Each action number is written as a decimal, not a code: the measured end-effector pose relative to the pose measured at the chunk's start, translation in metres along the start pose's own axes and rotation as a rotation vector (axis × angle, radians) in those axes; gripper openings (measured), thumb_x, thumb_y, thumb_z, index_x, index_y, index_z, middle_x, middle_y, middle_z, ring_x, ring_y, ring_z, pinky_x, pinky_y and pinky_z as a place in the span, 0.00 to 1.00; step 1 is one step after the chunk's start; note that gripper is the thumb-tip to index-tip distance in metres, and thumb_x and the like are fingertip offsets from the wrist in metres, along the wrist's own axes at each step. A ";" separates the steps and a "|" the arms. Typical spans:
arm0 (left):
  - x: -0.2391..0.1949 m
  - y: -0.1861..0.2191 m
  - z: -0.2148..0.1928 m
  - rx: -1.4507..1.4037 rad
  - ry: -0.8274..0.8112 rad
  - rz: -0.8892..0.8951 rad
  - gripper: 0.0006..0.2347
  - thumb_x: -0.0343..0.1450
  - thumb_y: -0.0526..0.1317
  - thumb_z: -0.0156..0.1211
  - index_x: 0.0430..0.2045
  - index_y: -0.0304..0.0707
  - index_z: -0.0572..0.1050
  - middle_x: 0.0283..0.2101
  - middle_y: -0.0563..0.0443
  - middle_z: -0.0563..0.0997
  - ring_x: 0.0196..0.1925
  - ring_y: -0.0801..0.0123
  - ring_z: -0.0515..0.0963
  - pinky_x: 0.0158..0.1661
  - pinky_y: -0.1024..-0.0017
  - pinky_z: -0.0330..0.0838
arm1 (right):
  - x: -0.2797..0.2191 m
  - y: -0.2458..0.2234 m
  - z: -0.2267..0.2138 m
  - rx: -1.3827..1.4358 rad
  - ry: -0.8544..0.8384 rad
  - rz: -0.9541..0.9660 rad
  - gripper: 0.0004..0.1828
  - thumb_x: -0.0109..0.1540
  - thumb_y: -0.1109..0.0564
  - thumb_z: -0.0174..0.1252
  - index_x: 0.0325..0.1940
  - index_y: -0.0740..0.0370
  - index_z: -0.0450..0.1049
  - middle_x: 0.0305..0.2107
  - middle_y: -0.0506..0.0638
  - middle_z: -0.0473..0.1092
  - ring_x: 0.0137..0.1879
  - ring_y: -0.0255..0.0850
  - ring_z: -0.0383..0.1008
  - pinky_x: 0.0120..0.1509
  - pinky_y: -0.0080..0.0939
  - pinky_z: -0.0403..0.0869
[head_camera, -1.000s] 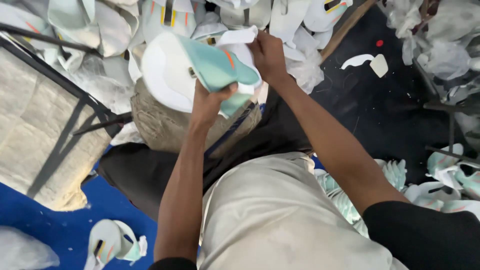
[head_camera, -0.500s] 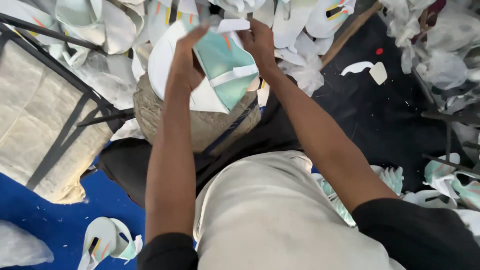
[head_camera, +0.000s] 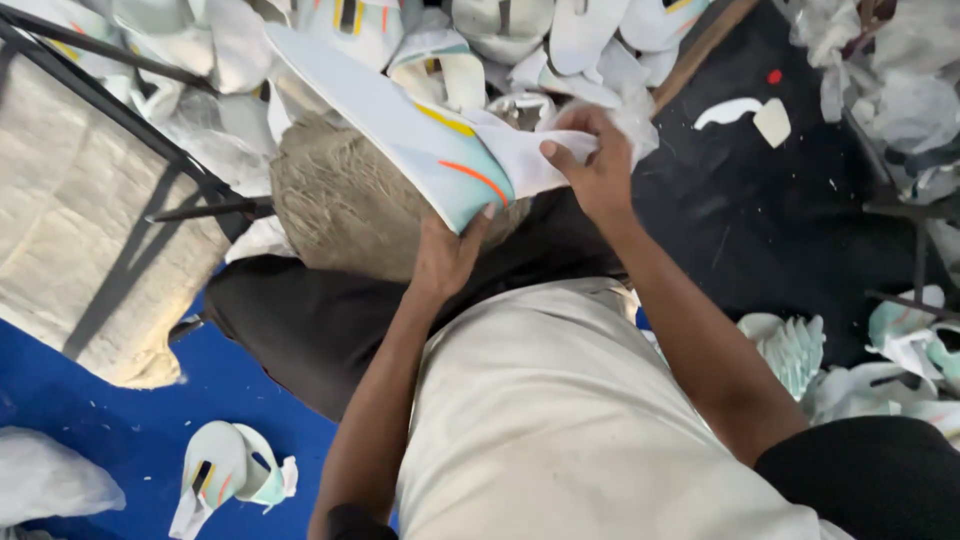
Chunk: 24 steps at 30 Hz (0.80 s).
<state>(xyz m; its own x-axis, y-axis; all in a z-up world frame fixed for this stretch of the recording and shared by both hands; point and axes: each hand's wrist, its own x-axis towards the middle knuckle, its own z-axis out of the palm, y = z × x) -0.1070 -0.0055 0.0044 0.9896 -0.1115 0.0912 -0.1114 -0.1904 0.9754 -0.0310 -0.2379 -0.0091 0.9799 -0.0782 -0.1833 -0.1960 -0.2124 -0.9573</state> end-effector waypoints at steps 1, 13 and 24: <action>-0.006 -0.001 0.005 0.008 -0.004 -0.040 0.09 0.76 0.34 0.60 0.47 0.28 0.77 0.44 0.38 0.83 0.48 0.54 0.84 0.49 0.61 0.76 | -0.005 -0.021 -0.002 -0.132 -0.036 -0.231 0.19 0.60 0.50 0.72 0.46 0.65 0.77 0.36 0.52 0.77 0.41 0.40 0.77 0.48 0.40 0.76; 0.017 0.014 0.012 -0.194 0.118 -0.057 0.11 0.78 0.35 0.56 0.51 0.24 0.73 0.49 0.42 0.79 0.53 0.63 0.77 0.57 0.64 0.72 | 0.024 -0.035 0.024 -0.201 -0.205 -0.254 0.14 0.59 0.55 0.72 0.43 0.66 0.84 0.32 0.51 0.80 0.35 0.32 0.76 0.42 0.36 0.75; 0.046 -0.031 0.012 -0.456 0.224 -0.403 0.16 0.76 0.38 0.56 0.54 0.23 0.73 0.51 0.43 0.80 0.53 0.66 0.77 0.55 0.67 0.72 | 0.116 0.019 0.038 0.291 -0.428 0.238 0.05 0.59 0.64 0.67 0.34 0.72 0.81 0.25 0.48 0.77 0.30 0.34 0.75 0.38 0.37 0.77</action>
<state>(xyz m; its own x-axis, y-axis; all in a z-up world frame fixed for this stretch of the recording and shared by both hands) -0.0589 -0.0163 -0.0237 0.9461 0.0979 -0.3086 0.2742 0.2643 0.9246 0.0802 -0.2136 -0.0572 0.8489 0.3237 -0.4178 -0.4547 0.0444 -0.8895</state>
